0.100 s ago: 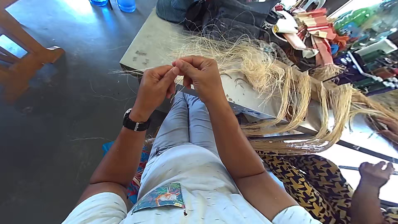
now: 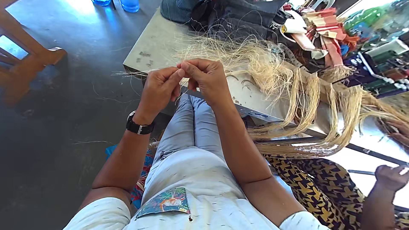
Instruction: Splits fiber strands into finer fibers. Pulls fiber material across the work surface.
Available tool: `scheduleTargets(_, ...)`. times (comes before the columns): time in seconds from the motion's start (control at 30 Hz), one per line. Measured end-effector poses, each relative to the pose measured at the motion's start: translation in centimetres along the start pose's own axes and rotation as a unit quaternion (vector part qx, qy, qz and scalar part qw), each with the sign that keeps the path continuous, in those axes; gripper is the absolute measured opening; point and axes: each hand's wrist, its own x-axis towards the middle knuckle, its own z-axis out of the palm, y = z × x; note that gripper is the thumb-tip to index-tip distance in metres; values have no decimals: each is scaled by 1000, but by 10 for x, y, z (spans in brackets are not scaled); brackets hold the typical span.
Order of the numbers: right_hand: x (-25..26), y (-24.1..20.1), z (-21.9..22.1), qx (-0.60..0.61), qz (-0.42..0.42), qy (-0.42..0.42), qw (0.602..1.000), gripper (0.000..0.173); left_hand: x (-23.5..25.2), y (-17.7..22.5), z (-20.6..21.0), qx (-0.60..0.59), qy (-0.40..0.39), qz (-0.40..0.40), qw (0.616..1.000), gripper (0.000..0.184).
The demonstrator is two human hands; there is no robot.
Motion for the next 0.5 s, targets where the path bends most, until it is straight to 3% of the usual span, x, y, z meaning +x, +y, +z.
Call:
scheduleTargets(0.2,-3,9,-8,31,-23,-31,999,16,-2,-5,3,-152,-15,-53,987,30)
scheduleTargets(0.5,-7,10,-9,58,14,-42,997,29,-1,-1,2,-159,25,-35,986,24)
